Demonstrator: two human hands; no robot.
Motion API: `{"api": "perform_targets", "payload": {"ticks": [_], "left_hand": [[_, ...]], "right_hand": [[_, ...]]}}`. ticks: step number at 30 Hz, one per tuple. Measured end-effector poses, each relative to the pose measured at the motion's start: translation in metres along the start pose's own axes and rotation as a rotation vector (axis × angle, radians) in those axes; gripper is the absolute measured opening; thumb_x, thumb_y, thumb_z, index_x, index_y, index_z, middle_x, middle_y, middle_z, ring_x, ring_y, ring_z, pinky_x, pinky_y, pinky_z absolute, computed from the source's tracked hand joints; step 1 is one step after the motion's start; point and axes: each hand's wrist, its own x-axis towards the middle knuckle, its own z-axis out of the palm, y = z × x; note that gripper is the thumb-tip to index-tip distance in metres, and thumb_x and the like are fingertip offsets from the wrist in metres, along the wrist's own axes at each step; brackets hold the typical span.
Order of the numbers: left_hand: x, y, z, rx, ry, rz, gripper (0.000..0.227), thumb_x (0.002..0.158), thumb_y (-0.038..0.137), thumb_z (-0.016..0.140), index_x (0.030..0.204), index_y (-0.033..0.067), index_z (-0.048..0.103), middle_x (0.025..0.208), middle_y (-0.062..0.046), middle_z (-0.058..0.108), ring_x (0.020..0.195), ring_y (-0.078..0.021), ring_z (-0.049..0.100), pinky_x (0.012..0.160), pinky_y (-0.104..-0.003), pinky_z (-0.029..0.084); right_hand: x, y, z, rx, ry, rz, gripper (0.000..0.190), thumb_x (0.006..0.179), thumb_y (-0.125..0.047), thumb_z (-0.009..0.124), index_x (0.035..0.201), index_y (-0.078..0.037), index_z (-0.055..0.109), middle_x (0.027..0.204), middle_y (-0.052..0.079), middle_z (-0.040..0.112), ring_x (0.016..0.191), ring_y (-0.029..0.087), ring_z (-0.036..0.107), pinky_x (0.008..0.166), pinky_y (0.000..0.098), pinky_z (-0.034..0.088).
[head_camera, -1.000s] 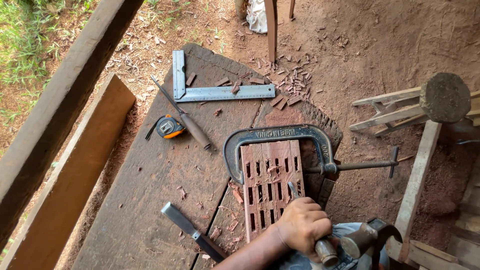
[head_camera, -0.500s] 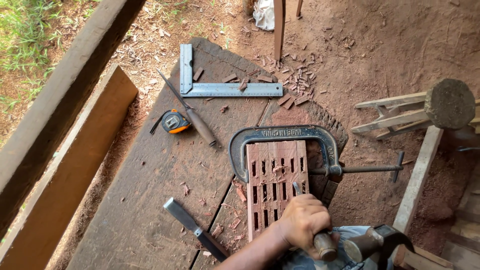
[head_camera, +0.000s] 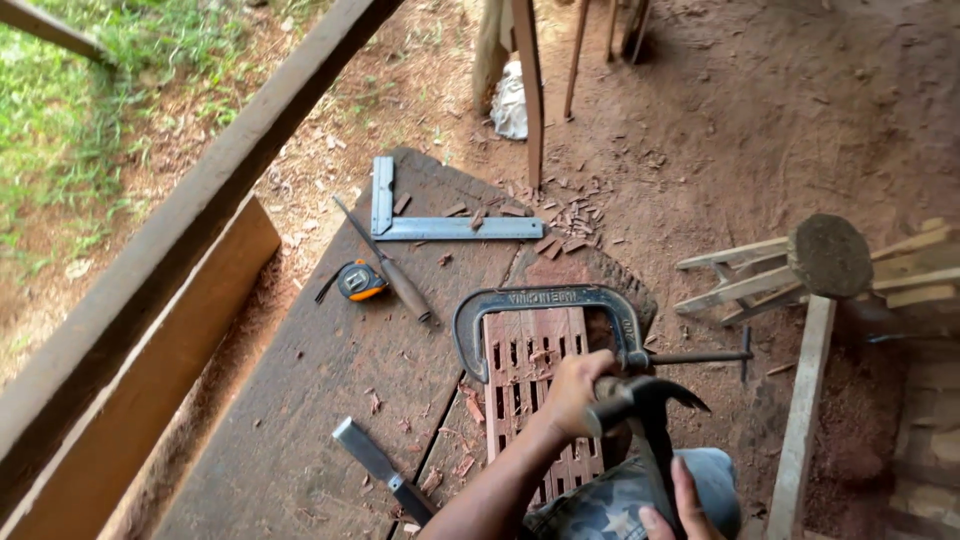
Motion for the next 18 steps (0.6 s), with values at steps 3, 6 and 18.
{"api": "perform_targets", "payload": {"ticks": [3,6,18], "left_hand": [[0.012,0.040,-0.011,-0.047,0.062,-0.035,0.042,0.080,0.028,0.082,0.064,0.0119,0.046,0.057,0.002,0.045,0.049,-0.0137,0.036,0.045,-0.028,0.033],[0.009,-0.004,-0.001,-0.105,-0.089,-0.074,0.022,0.077,0.024,0.074,0.074,0.0122,0.056,0.065,0.000,0.059,0.054,-0.0141,0.055,0.047,-0.027,0.045],[0.020,-0.057,-0.026,-0.305,-0.597,-0.072,0.024,0.075,-0.003,0.072,0.095,0.0088,0.065,0.079,0.000,0.069,0.062,-0.0112,0.063,0.056,-0.024,0.055]], "right_hand": [[-0.003,0.069,-0.007,0.154,-0.178,0.016,0.088,0.075,-0.020,0.076,0.153,0.001,0.039,0.159,0.023,0.042,0.153,0.033,0.034,0.124,0.0451,0.025],[0.033,0.212,-0.051,1.611,-1.021,0.710,0.103,0.074,-0.102,0.047,0.079,0.000,0.061,0.060,0.008,0.051,0.050,0.025,0.043,0.050,0.0446,0.040],[0.057,-0.169,-0.077,-0.100,-0.049,-0.097,0.060,0.086,-0.027,0.070,0.142,-0.008,0.059,0.048,0.004,0.065,0.032,0.016,0.047,0.029,0.0331,0.034]]}}
